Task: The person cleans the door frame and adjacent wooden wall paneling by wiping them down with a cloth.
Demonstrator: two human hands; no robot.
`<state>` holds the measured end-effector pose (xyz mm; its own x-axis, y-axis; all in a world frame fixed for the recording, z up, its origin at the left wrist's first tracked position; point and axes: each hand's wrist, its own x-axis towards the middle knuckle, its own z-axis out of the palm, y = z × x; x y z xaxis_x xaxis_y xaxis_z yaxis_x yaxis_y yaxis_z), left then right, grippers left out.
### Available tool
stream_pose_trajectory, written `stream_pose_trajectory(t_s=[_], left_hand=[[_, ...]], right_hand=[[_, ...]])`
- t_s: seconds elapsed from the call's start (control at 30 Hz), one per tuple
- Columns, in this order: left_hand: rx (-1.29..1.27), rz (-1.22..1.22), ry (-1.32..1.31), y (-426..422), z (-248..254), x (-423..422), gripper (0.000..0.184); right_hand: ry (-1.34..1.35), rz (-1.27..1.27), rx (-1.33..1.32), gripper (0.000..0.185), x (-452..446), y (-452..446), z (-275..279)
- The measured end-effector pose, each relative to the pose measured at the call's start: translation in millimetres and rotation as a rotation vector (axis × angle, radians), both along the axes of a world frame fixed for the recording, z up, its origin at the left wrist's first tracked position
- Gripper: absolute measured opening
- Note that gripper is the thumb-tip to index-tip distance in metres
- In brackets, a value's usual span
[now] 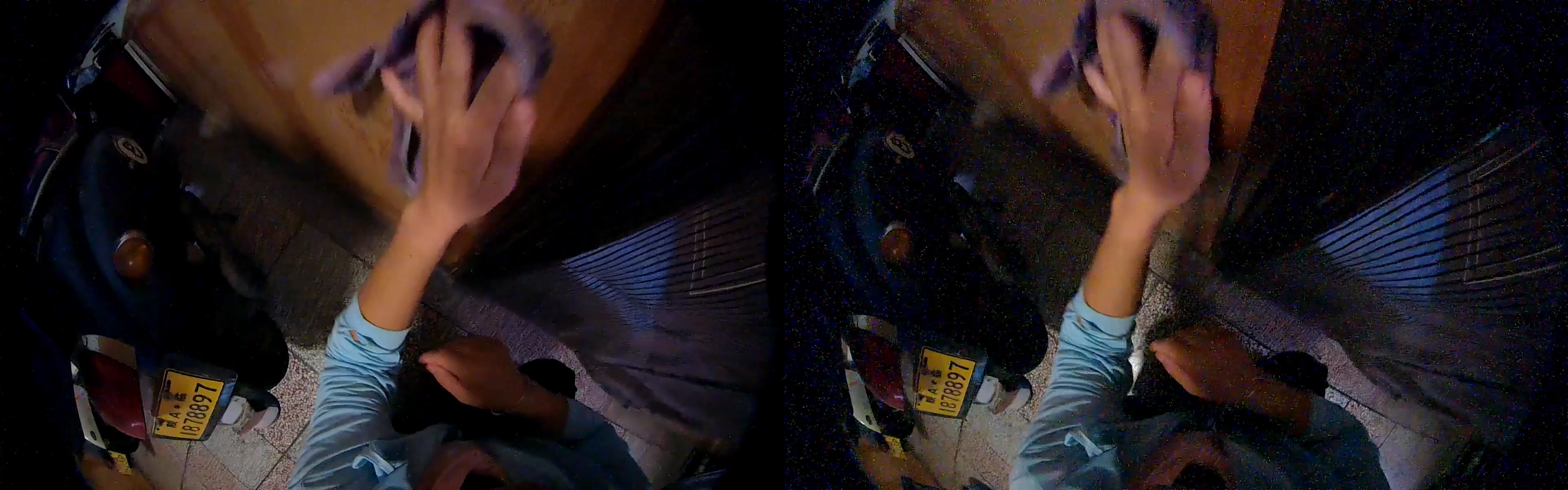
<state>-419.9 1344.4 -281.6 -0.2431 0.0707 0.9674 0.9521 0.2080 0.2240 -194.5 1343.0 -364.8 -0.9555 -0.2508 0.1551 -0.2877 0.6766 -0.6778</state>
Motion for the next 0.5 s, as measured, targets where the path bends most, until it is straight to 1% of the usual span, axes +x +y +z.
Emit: stream_pose_trajectory(t_s=[0.03, 0.07, 0.1, 0.13, 0.17, 0.23, 0.27, 0.33, 0.37, 0.4, 0.43, 0.47, 0.5], left_hand=[[0.040, -0.046, 0.066, 4.7, 25.4, -4.5, 0.029], [-0.053, 0.094, 0.171, 8.3, 54.1, -10.7, 0.045], [-0.149, 0.231, 0.269, 10.1, 68.9, -14.4, 0.063], [-0.163, 0.230, 0.298, 13.7, 76.6, -11.8, 0.057], [-0.166, 0.173, 0.293, 15.4, 78.9, -6.2, 0.052], [-0.164, 0.084, 0.254, 17.3, 71.5, 5.5, 0.043], [-0.151, 0.038, 0.214, 16.5, 60.0, 11.2, 0.038], [-0.098, -0.072, 0.088, 13.4, 23.3, 22.0, 0.031], [-0.079, -0.131, 0.001, 10.7, -1.7, 29.4, 0.029], [-0.032, -0.171, -0.072, 12.2, -35.1, 35.1, 0.030], [0.015, -0.207, -0.147, 15.3, -85.9, 40.6, 0.032], [0.076, -0.219, -0.169, 21.1, -138.0, 45.0, 0.035], [-0.007, -0.114, -0.379, 24.9, -201.5, 61.9, 0.040]], right_hand=[[-0.009, -0.001, 0.049, 0.018, -1.4, 1.4, -3.9], [-0.026, 0.000, 0.093, 0.017, -0.1, 1.9, -5.3], [-0.041, 0.003, 0.090, 0.017, 0.8, 1.2, -5.0], [-0.023, 0.000, 0.112, 0.018, -0.4, 0.3, -5.4], [-0.006, -0.004, 0.133, 0.018, -1.1, 0.9, -6.5], [-0.048, 0.026, 0.148, 0.019, 1.3, 1.0, -8.4], [-0.066, 0.059, 0.166, 0.019, 2.0, 1.0, -10.2], [-0.139, 0.085, 0.181, 0.020, 3.1, 2.4, -6.2], [-0.196, 0.108, 0.199, 0.021, 3.3, 2.8, -4.3], [-0.205, 0.115, 0.197, 0.021, 4.6, 2.9, -5.2], [-0.126, 0.090, 0.142, 0.021, 6.5, 2.3, -6.9], [-0.050, 0.066, 0.088, 0.021, 7.3, 1.1, -8.4], [-0.063, 0.076, 0.086, 0.021, 5.1, 0.5, 0.4]])
